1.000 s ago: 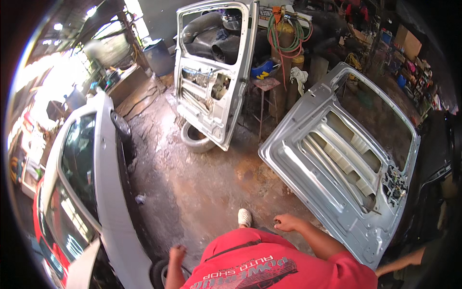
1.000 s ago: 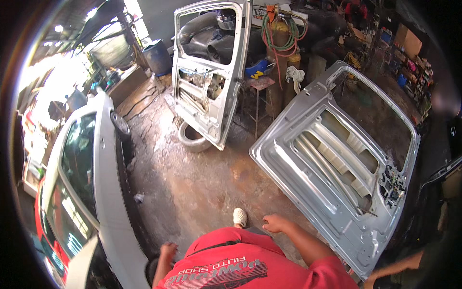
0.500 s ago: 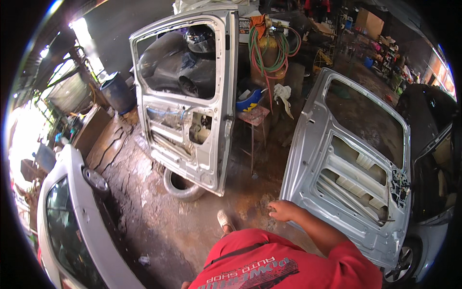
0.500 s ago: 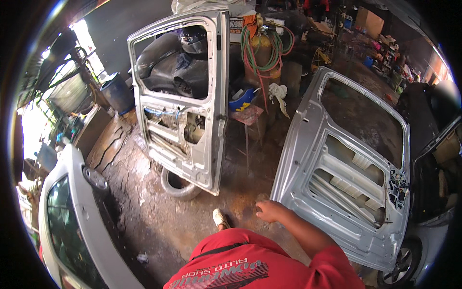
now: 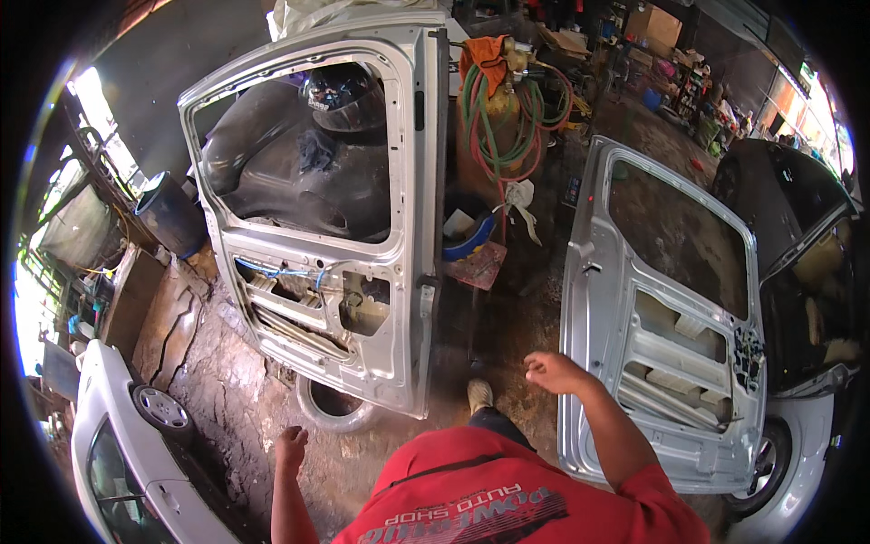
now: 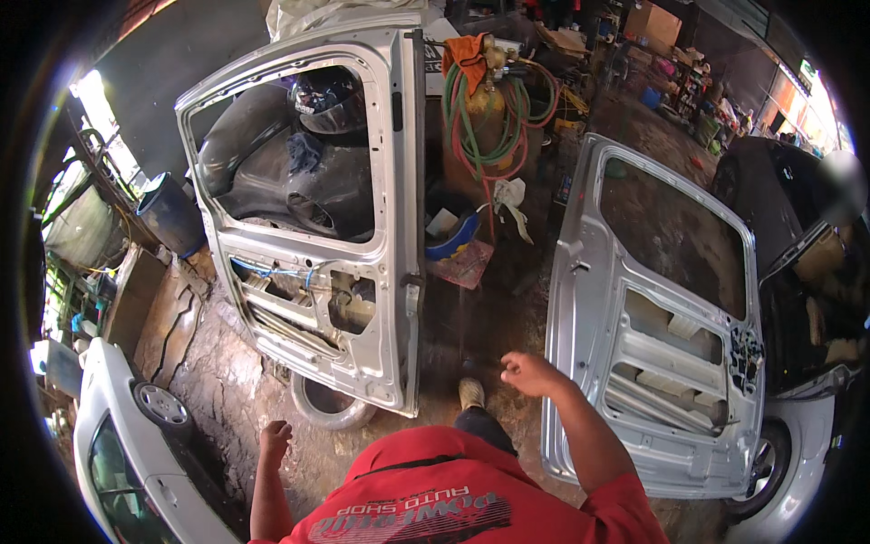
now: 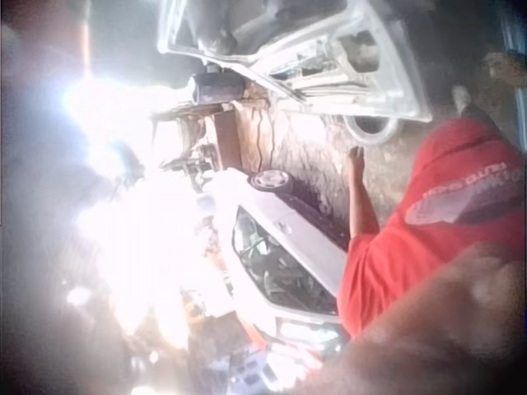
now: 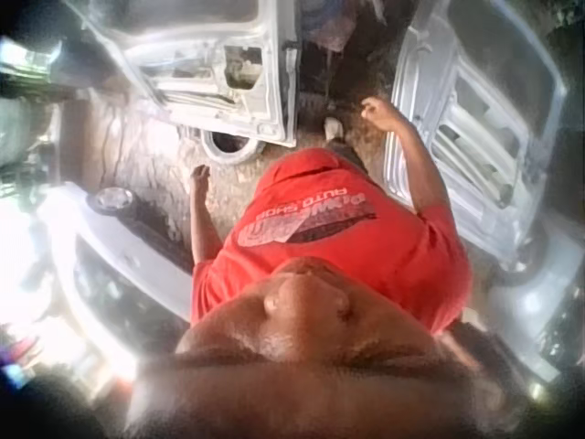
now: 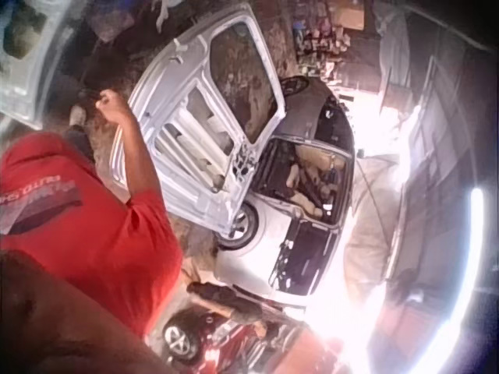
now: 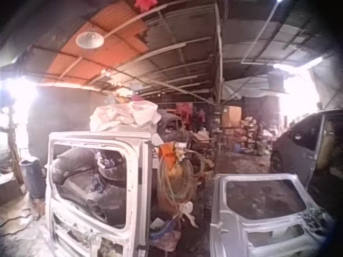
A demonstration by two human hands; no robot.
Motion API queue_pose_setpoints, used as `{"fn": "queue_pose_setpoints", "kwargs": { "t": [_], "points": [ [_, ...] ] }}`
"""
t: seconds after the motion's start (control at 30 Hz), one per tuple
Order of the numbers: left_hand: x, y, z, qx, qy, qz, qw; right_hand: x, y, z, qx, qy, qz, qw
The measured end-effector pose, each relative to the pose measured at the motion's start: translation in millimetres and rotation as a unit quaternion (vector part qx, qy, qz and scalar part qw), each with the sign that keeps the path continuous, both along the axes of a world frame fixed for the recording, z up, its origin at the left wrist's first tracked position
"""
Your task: The person removes a window regulator from a car door, places it on another door, and then installs a new weather stripping seal onto the door frame. They also handle a package of clips and install them into the door.
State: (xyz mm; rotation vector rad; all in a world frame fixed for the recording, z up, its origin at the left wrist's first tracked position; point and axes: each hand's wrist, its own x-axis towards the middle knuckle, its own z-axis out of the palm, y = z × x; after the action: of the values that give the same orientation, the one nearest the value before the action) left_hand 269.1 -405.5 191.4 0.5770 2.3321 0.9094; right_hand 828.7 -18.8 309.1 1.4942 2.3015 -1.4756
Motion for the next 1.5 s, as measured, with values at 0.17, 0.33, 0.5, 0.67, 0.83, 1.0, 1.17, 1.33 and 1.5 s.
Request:
{"fn": "queue_pose_setpoints", "kwargs": {
  "t": [0.17, 0.33, 0.5, 0.67, 0.83, 1.0, 1.17, 1.33, 1.5],
  "points": [
    [27, 29, -20, -0.068, 0.02, -0.045, 0.996, -71, 149, 23, 0.103, 0.116, 0.014, 0.988],
    [125, 46, -40, -0.242, -0.04, -0.103, 0.964, -165, 318, 17, 0.142, 0.195, 0.029, 0.97],
    [177, 59, -2, -0.236, -0.155, 0.003, 0.959, -264, 462, -54, 0.087, 0.077, 0.027, 0.993],
    [189, 51, 18, -0.258, -0.098, 0.12, 0.954, -321, 500, -114, -0.014, -0.069, 0.048, 0.996],
    [181, 65, 28, -0.247, -0.107, 0.149, 0.952, -328, 508, -158, 0.167, -0.071, 0.146, 0.972],
    [166, 94, 22, -0.222, -0.091, 0.103, 0.965, -335, 495, -119, 0.116, -0.088, 0.109, 0.983],
    [138, 112, 20, -0.181, -0.13, 0.086, 0.971, -289, 487, -48, 0.119, 0.057, -0.044, 0.99],
    [85, 175, 44, -0.074, -0.063, 0.014, 0.995, -223, 415, 23, 0.094, 0.222, -0.137, 0.961],
    [62, 317, 169, 0.12, -0.163, -0.13, 0.971, -220, 283, 85, -0.243, 0.341, -0.108, 0.902]
  ]
}}
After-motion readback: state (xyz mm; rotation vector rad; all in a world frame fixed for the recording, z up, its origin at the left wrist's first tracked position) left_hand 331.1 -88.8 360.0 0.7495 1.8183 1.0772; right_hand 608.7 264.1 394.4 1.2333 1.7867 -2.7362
